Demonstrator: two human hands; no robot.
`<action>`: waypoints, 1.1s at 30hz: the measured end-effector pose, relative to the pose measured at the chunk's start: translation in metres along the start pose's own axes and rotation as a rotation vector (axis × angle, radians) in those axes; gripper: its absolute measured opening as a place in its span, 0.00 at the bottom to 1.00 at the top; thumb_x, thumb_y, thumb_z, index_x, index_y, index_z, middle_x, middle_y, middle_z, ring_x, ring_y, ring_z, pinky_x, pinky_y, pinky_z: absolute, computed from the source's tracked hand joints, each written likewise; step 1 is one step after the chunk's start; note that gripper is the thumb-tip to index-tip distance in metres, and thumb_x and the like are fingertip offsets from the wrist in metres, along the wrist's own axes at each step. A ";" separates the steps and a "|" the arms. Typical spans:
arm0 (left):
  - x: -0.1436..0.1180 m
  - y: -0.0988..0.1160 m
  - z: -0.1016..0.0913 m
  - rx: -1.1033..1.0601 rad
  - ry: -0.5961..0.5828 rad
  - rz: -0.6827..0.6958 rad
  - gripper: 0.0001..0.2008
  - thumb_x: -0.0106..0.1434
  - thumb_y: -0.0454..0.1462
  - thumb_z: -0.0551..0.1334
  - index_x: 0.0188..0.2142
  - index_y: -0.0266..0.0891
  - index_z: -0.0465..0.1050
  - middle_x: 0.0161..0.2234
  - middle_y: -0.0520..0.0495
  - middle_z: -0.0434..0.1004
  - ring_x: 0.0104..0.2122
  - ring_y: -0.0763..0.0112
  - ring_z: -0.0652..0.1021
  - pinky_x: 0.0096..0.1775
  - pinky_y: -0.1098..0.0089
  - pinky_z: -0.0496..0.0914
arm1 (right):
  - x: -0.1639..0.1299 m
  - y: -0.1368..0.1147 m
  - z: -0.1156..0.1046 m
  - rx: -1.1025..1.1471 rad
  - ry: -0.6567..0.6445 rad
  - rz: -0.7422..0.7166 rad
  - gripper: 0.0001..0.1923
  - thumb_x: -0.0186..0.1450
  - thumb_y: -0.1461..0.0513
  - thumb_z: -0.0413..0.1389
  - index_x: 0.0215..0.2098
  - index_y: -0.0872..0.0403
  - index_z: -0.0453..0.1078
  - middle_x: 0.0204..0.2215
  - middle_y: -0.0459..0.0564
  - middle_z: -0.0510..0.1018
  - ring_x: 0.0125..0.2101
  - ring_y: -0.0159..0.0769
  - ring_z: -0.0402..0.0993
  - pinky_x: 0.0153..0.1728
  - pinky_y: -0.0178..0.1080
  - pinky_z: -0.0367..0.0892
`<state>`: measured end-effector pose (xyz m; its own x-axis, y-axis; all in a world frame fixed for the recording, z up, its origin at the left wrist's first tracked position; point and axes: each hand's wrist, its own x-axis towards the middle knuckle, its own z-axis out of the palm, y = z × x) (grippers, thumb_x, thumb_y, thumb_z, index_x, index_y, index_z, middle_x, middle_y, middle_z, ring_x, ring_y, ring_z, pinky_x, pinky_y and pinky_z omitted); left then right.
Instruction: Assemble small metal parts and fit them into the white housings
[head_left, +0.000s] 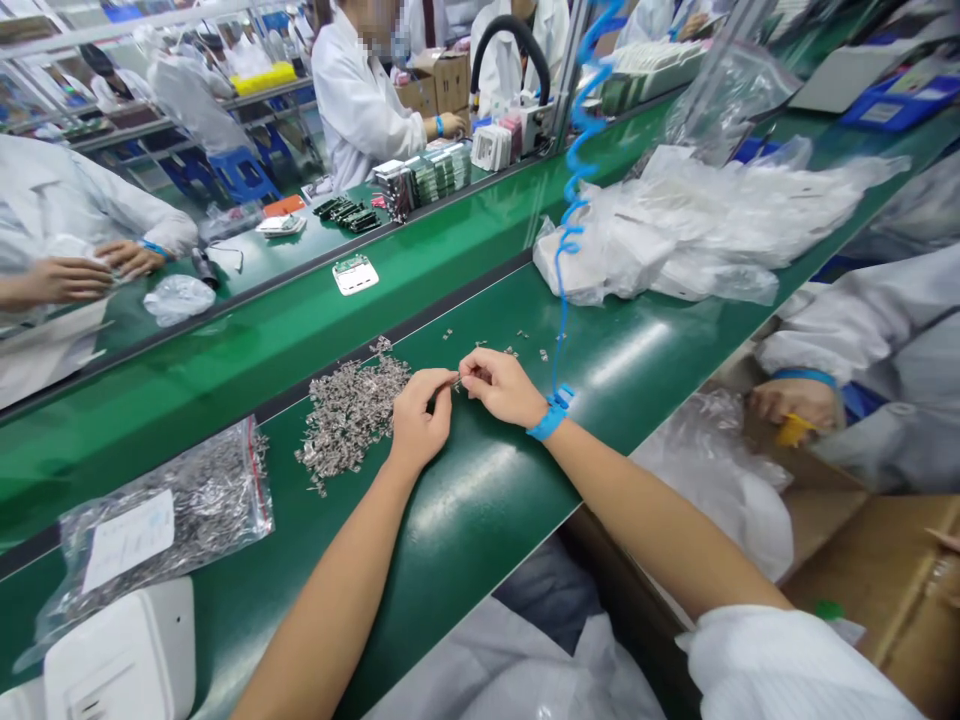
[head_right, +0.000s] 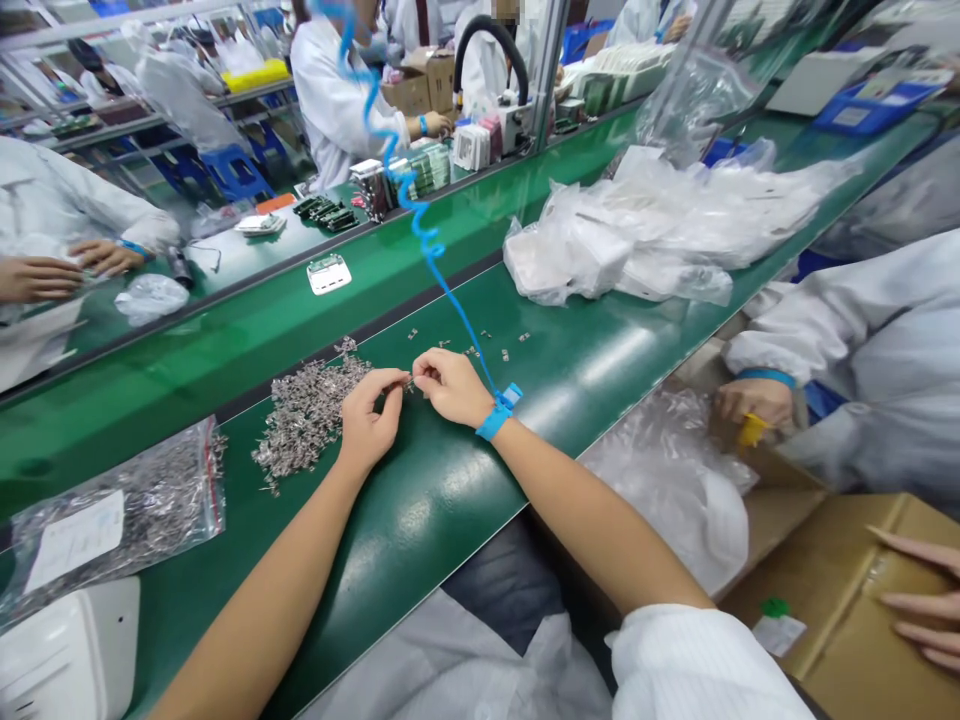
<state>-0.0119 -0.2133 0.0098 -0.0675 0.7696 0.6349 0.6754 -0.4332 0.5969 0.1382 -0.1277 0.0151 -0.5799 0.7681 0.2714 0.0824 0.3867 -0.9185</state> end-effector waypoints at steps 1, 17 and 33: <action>0.000 0.000 0.000 -0.004 -0.013 -0.015 0.09 0.67 0.34 0.57 0.46 0.41 0.73 0.42 0.46 0.79 0.40 0.69 0.78 0.43 0.66 0.73 | 0.000 0.001 0.001 0.070 0.001 0.042 0.02 0.59 0.64 0.54 0.29 0.53 0.64 0.23 0.42 0.69 0.24 0.31 0.67 0.28 0.35 0.62; -0.004 -0.002 0.008 0.394 -0.471 0.140 0.08 0.70 0.38 0.58 0.40 0.41 0.76 0.41 0.45 0.76 0.43 0.62 0.71 0.41 0.61 0.63 | 0.008 0.030 -0.041 -0.424 0.566 -0.060 0.04 0.65 0.61 0.53 0.34 0.53 0.70 0.31 0.50 0.76 0.31 0.37 0.71 0.38 0.40 0.68; -0.014 -0.007 0.008 0.520 -0.366 0.123 0.10 0.67 0.30 0.56 0.46 0.38 0.71 0.45 0.45 0.74 0.41 0.62 0.71 0.42 0.60 0.67 | 0.004 0.006 0.005 -0.448 -0.073 -0.338 0.14 0.73 0.60 0.46 0.40 0.50 0.74 0.38 0.52 0.81 0.40 0.42 0.73 0.48 0.49 0.69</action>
<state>-0.0102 -0.2175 -0.0074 0.2258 0.8788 0.4203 0.9361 -0.3153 0.1563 0.1319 -0.1248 0.0094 -0.6872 0.5325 0.4942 0.2085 0.7962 -0.5680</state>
